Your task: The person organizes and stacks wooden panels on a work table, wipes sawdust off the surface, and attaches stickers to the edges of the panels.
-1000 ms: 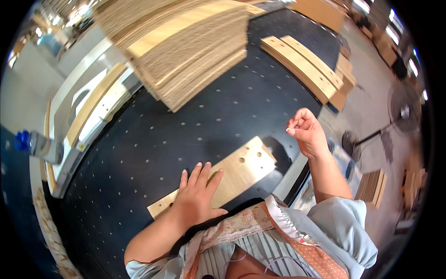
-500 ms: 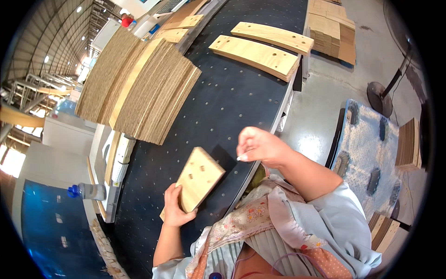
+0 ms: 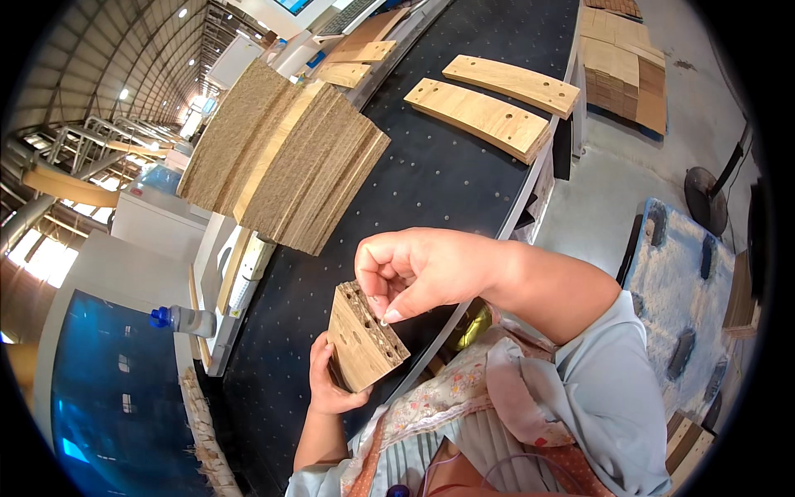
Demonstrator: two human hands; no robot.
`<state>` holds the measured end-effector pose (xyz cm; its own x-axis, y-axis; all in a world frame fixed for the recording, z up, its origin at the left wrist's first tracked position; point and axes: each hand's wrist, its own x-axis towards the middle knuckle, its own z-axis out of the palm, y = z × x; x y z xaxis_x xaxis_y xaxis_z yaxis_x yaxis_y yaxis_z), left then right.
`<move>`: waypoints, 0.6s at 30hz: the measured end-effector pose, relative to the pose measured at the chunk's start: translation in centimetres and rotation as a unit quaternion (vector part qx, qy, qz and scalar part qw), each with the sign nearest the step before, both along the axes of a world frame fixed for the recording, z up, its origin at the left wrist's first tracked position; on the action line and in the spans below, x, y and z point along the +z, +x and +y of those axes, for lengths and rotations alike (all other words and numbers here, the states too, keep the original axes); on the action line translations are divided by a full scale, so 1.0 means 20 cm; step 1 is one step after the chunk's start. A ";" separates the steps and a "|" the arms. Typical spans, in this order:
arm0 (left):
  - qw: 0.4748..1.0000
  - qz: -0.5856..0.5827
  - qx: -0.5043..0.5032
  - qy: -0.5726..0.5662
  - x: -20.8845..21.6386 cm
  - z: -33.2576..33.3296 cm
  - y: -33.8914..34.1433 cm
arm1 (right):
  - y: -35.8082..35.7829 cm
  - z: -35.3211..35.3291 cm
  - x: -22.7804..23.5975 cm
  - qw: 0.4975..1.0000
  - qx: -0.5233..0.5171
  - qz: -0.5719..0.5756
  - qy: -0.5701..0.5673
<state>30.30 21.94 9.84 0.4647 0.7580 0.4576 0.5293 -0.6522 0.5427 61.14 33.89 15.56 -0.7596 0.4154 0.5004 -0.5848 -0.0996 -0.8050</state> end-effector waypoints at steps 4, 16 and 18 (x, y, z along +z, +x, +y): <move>1.000 -0.018 -0.005 0.001 0.00 -0.03 -0.01 | 0.01 -0.02 0.03 0.996 -0.028 -0.029 0.076; 0.997 -0.073 -0.025 0.009 -0.03 -0.06 -0.03 | -0.02 -0.10 0.11 0.978 -0.077 -0.116 0.154; 0.996 -0.088 -0.015 0.021 -0.02 -0.06 0.00 | -0.02 -0.11 0.12 0.979 -0.075 -0.119 0.148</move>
